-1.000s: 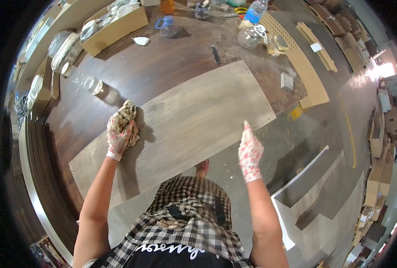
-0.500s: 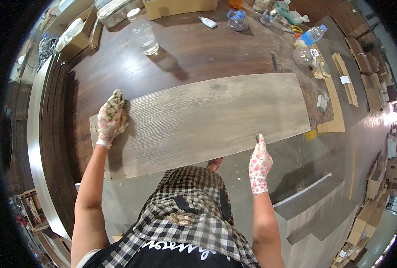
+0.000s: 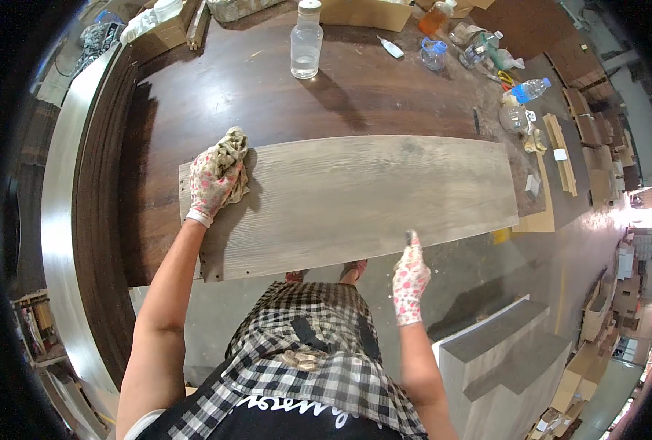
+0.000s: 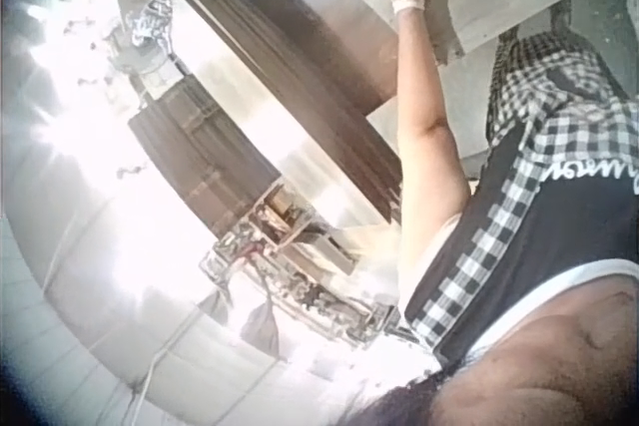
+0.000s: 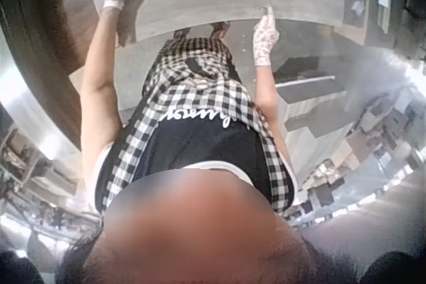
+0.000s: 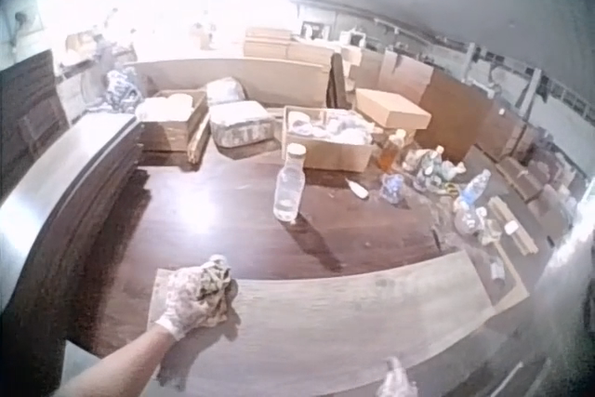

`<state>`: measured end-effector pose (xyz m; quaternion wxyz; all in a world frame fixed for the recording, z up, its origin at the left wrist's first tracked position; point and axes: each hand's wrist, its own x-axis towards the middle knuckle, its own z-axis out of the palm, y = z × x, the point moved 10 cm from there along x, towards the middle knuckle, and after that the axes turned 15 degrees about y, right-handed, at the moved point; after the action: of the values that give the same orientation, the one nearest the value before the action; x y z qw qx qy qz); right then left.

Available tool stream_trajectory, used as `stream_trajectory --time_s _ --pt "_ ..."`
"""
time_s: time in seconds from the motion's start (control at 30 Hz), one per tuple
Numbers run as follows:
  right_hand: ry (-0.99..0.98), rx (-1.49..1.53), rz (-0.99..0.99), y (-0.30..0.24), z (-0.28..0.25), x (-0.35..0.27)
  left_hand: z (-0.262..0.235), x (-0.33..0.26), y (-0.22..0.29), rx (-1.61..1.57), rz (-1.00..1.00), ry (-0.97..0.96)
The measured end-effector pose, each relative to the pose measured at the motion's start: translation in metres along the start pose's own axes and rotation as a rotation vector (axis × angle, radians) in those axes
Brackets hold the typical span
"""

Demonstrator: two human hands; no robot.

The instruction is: The person sands a wooden panel using a sanding block while holding a cloth in the other hand, wiping the surface between sanding strokes and turning the panel over to work on different sides.

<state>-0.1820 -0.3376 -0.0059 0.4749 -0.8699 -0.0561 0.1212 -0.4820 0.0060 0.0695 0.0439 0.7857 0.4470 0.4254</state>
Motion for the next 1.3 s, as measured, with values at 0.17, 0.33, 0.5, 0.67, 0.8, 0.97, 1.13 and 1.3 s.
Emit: stream_trajectory --time_s 0.17,0.33,0.5,0.67,0.8,0.97,1.13,1.3 --pt "-0.144 -0.465 -0.771 -0.055 0.071 -0.109 0.007 -0.001 -0.006 -0.029 -0.044 -0.052" --pt "-0.777 -0.324 -1.075 -0.065 0.140 -0.224 0.011 0.007 0.001 -0.032 -0.035 -0.080" --pt "-0.564 -0.508 -0.732 -0.066 0.122 -0.176 0.012 0.000 -0.008 -0.039 -0.028 -0.054" --pt "-0.019 0.016 -0.494 -0.005 0.042 -0.053 0.022 -0.001 -0.014 -0.044 -0.013 -0.059" --pt "0.429 -0.342 -0.660 -0.014 -0.066 0.050 0.021 0.002 -0.006 -0.017 -0.003 -0.052" --pt "0.249 -0.159 -0.539 0.010 -0.032 0.050 0.026 0.004 0.006 -0.070 -0.010 -0.091" --pt "0.071 -0.506 -0.860 -0.045 0.014 -0.025 0.014 -0.002 -0.015 0.032 -0.067 -0.090" --pt "0.318 -0.463 -0.563 0.001 -0.090 0.123 0.021 0.001 -0.017 0.002 -0.153 -0.210"
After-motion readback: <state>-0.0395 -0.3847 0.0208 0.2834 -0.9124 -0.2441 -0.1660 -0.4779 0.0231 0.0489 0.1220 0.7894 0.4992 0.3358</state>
